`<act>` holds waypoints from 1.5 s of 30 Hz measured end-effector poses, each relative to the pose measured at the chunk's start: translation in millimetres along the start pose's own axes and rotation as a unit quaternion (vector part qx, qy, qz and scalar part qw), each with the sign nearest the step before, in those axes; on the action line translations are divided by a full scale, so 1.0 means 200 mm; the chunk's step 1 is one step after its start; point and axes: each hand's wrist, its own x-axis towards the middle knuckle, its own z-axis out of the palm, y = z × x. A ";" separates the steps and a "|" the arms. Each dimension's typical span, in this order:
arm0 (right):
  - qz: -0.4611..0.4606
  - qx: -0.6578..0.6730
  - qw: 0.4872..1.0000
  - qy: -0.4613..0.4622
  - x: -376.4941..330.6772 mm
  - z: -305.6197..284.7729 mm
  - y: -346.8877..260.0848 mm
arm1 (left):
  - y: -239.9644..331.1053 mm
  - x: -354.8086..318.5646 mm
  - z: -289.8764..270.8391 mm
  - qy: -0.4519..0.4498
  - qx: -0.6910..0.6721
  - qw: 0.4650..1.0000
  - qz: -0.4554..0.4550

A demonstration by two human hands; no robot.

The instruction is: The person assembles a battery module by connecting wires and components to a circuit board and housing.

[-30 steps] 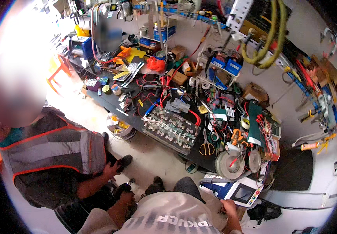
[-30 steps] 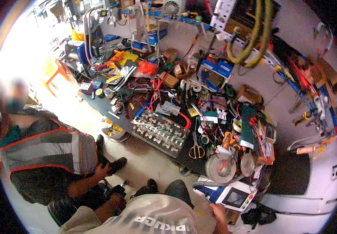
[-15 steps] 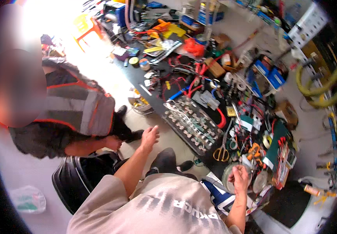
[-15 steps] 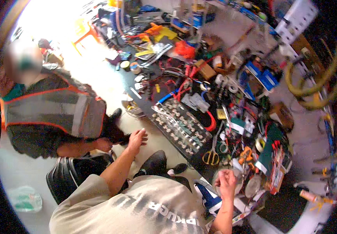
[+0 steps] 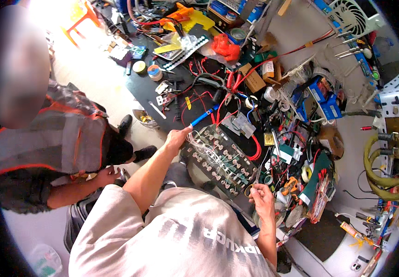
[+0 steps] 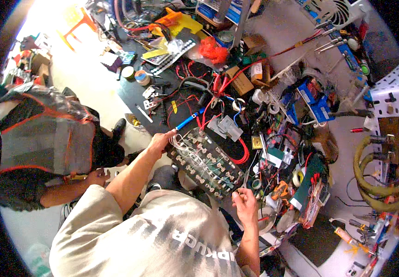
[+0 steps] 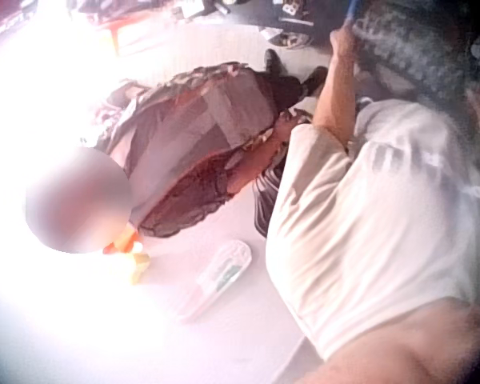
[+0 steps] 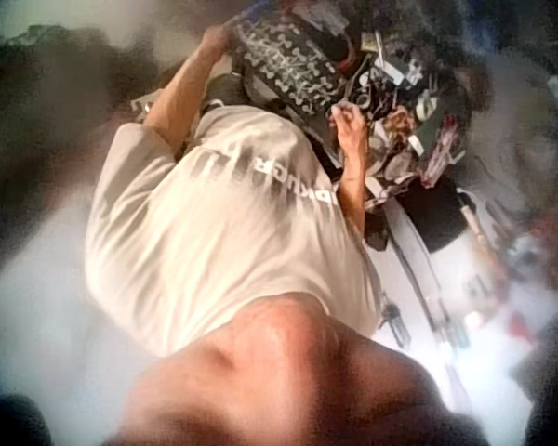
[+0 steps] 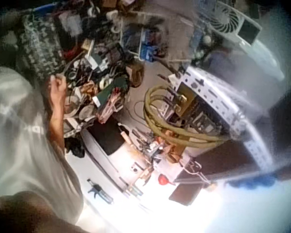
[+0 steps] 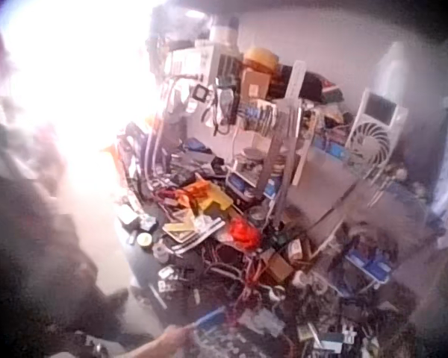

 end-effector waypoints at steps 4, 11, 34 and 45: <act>0.000 -0.066 0.998 0.015 0.06 0.07 -0.03 | -0.02 0.20 0.00 -0.037 -0.139 0.989 -0.038; 0.008 -0.145 0.985 0.094 0.09 0.08 -0.10 | 0.12 0.04 -0.14 -0.132 -0.218 0.967 0.000; 0.040 -0.059 0.976 0.204 0.13 0.09 0.22 | 0.20 -0.11 -0.22 -0.029 0.109 0.983 0.145; 0.115 0.095 0.948 0.282 -0.55 0.16 0.98 | 0.31 -0.45 0.51 -0.223 0.225 0.879 0.356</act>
